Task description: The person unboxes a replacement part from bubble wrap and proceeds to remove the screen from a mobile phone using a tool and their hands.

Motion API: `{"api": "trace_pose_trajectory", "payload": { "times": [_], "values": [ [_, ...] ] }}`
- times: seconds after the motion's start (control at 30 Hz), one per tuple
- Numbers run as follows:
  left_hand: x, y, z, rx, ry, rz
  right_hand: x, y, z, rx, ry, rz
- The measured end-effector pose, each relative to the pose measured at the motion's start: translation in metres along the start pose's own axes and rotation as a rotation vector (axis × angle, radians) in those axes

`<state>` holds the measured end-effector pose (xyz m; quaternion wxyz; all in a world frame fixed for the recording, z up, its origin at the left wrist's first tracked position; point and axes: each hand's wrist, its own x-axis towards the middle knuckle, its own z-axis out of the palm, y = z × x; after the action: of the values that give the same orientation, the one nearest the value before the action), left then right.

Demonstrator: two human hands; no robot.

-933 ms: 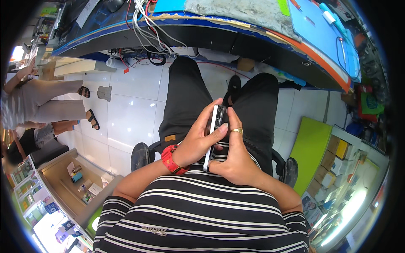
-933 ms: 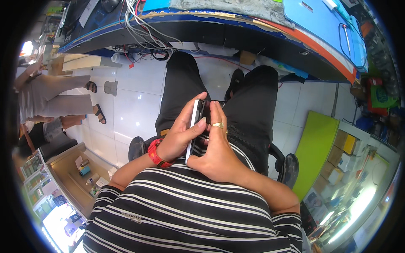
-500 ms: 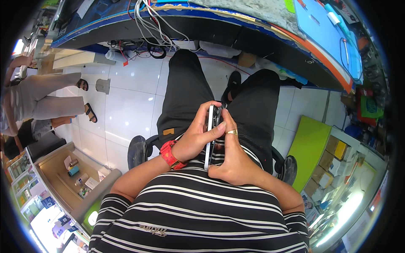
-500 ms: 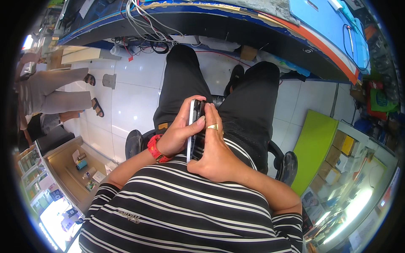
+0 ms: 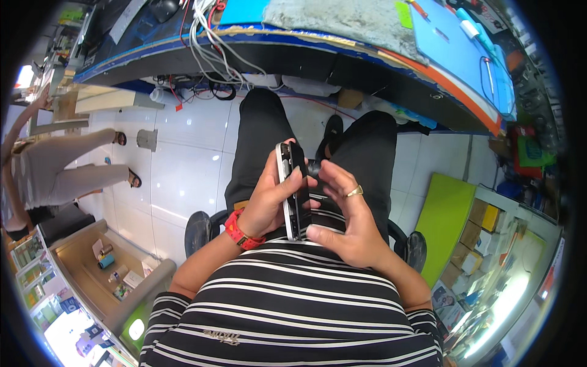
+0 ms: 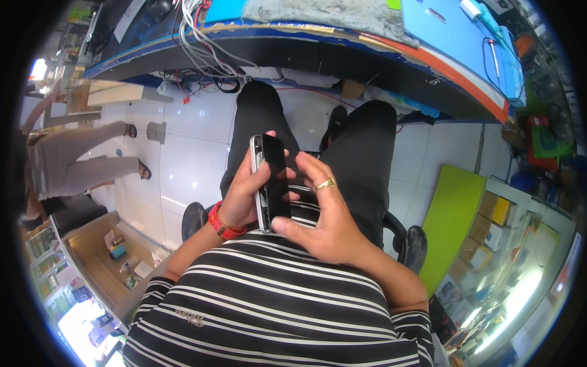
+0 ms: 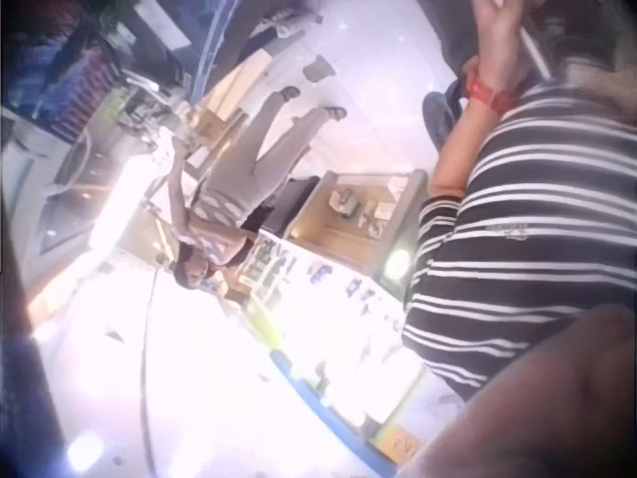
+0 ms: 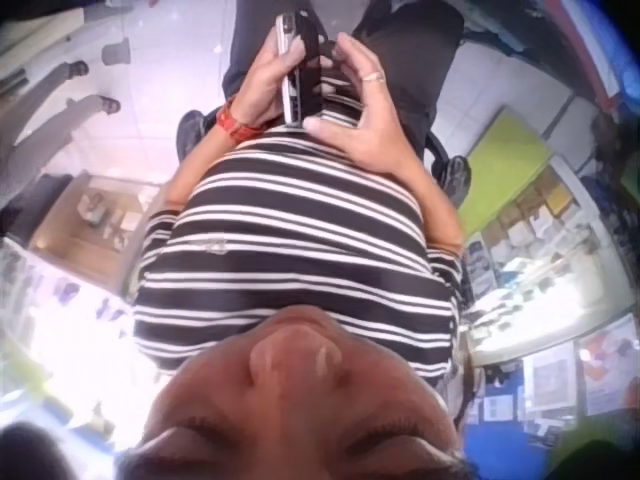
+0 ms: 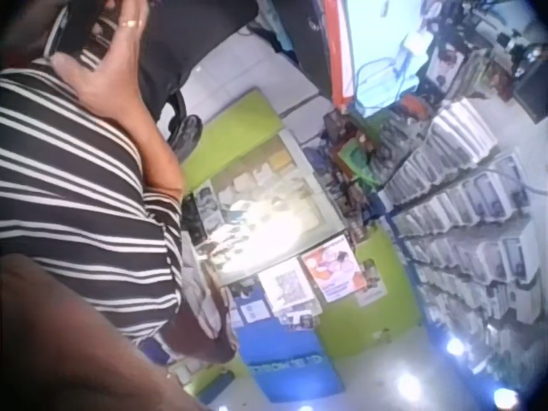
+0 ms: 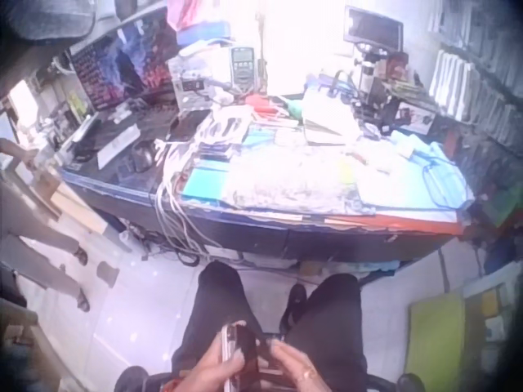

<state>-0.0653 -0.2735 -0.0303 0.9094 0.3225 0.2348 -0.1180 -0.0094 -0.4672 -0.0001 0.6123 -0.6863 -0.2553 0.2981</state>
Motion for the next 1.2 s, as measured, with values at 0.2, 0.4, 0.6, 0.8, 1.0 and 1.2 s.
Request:
{"api": "trace_pose_trajectory", "payload": {
  "times": [0.2, 0.4, 0.6, 0.8, 1.0, 1.2],
  "values": [
    [0.014, 0.0, 0.009, 0.357, -0.035, 0.429, 0.004, -0.018, 0.001, 0.106, -0.042, 0.152],
    [0.02, 0.008, 0.019, 0.276, -0.114, 0.461, 0.011, -0.023, -0.01, 0.126, -0.048, 0.201],
    [0.021, 0.009, 0.021, 0.326, -0.139, 0.505, 0.013, -0.016, -0.012, 0.19, -0.049, 0.152],
    [0.021, -0.001, 0.028, 0.327, -0.104, 0.547, 0.018, -0.015, -0.01, 0.05, 0.034, 0.099],
    [0.019, -0.006, 0.024, 0.255, -0.152, 0.587, 0.022, -0.012, -0.006, 0.0, 0.044, 0.049],
    [0.024, -0.007, 0.021, 0.307, -0.172, 0.784, 0.026, -0.012, -0.013, -0.031, 0.023, 0.067]
  ]
}}
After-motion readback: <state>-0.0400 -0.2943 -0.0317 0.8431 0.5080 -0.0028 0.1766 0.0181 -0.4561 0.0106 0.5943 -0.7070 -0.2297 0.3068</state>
